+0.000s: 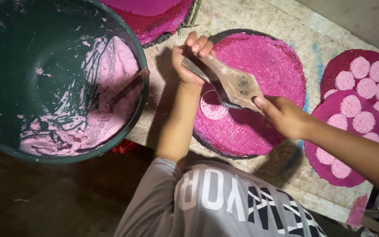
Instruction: The person scoops pink dough from a green bowl and uses a metal ring and wooden tool to press and shape circular portions onto a pink glittery mat. The person repeatedly fills the ring, presses the dough, and removes the ring to form uniform circles.
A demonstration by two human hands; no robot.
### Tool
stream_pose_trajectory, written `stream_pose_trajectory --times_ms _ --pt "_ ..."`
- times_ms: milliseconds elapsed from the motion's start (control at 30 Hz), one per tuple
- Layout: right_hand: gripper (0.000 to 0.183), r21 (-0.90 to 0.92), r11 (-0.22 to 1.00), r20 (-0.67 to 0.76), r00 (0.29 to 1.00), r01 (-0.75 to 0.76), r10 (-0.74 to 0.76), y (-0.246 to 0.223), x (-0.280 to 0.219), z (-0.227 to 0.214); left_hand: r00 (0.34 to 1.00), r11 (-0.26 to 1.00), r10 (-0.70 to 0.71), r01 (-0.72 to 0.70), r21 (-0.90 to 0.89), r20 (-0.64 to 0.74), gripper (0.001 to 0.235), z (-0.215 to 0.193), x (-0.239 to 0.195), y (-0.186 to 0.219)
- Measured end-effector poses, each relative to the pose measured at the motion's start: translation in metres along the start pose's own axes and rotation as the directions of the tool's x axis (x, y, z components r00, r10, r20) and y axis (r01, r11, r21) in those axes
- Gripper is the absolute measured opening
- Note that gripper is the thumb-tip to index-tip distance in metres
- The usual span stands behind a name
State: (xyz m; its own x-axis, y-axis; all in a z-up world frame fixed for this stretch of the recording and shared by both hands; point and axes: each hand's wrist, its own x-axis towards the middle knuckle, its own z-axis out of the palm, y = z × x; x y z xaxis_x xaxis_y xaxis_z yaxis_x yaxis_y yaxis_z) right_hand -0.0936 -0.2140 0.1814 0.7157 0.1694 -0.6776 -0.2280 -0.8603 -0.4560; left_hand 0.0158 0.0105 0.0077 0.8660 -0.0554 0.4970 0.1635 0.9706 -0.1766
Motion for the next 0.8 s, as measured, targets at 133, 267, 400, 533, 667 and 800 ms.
stream_pose_trajectory --times_ms 133,267,400,533,667,800 --pt "0.071 -0.003 0.991 -0.028 0.99 0.137 -0.137 -0.002 0.011 0.013 0.999 0.998 -0.019 0.018 0.061 0.025 0.023 0.008 0.009 0.019" --pt "0.074 0.059 0.989 0.038 0.99 0.133 -0.135 0.002 0.019 0.029 0.999 0.986 -0.013 0.021 0.168 -0.051 0.024 0.016 -0.002 0.038" --pt "0.081 0.156 0.986 0.126 0.989 0.052 -0.072 0.005 0.014 0.027 0.986 0.981 0.008 0.025 0.19 -0.168 0.024 0.018 -0.017 0.03" --pt "0.082 0.143 0.986 0.141 0.988 -0.084 0.063 0.005 0.009 0.011 0.958 0.993 0.045 -0.011 0.119 -0.284 0.025 0.013 -0.02 0.004" --pt "0.079 0.055 0.998 0.002 1.0 0.014 -0.014 0.005 0.011 0.01 0.98 0.983 0.036 0.001 0.184 -0.198 0.024 0.004 -0.006 0.009" --pt "0.081 0.136 0.986 0.022 0.995 0.093 -0.097 0.008 0.015 0.015 0.978 0.974 0.011 0.037 0.224 -0.21 0.025 0.003 -0.004 0.021"
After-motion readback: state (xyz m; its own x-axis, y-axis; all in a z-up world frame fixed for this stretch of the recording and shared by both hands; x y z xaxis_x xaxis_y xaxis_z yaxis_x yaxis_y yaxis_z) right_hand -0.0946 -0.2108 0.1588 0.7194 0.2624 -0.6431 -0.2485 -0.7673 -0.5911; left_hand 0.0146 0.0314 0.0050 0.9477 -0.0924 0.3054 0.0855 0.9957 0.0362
